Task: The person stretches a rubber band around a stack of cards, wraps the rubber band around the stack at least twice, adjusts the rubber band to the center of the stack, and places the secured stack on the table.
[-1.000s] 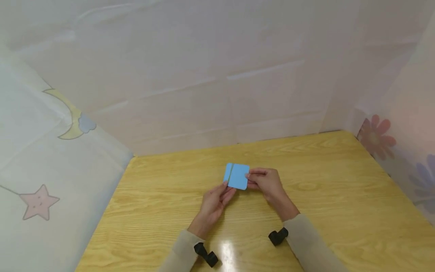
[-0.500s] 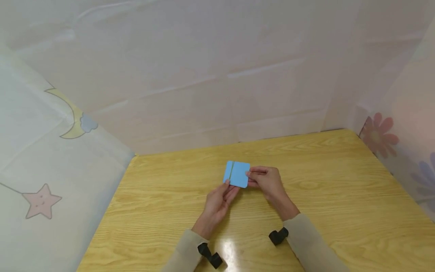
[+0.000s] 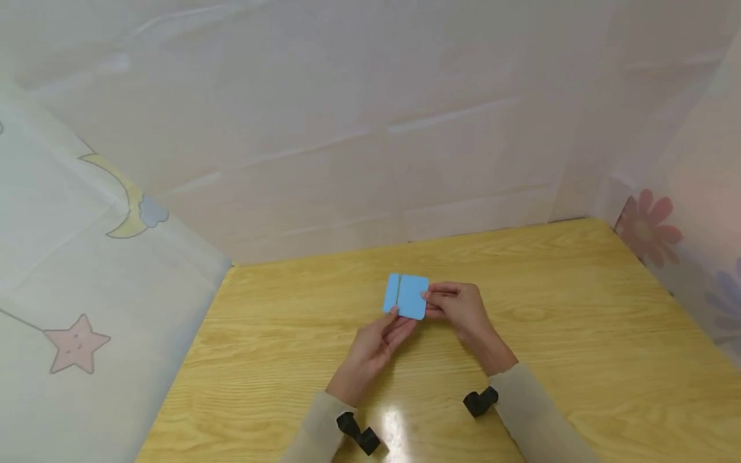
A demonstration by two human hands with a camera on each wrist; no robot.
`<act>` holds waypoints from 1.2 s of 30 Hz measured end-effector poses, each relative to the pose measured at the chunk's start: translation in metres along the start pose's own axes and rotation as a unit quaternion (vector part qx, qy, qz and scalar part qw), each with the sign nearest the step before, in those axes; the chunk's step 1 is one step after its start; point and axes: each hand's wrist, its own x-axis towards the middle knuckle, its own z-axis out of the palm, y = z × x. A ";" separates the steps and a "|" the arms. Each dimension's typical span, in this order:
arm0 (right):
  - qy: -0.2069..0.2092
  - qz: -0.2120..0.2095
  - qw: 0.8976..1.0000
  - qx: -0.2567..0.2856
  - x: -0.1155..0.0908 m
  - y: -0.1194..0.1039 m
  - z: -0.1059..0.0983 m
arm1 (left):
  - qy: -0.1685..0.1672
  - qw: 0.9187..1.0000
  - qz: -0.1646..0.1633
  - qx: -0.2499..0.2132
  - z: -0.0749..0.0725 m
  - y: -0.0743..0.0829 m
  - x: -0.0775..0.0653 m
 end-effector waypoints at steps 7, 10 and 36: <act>0.004 0.004 1.000 -0.002 0.000 0.000 0.001 | 0.016 1.000 0.020 0.018 -0.004 0.007 0.003; 0.005 0.004 1.000 -0.004 -0.001 -0.001 0.002 | 0.021 0.999 0.021 0.023 -0.004 0.004 0.002; 0.038 -0.005 0.999 -0.014 -0.002 0.003 0.012 | 0.018 0.999 0.025 -0.008 0.020 -0.015 -0.005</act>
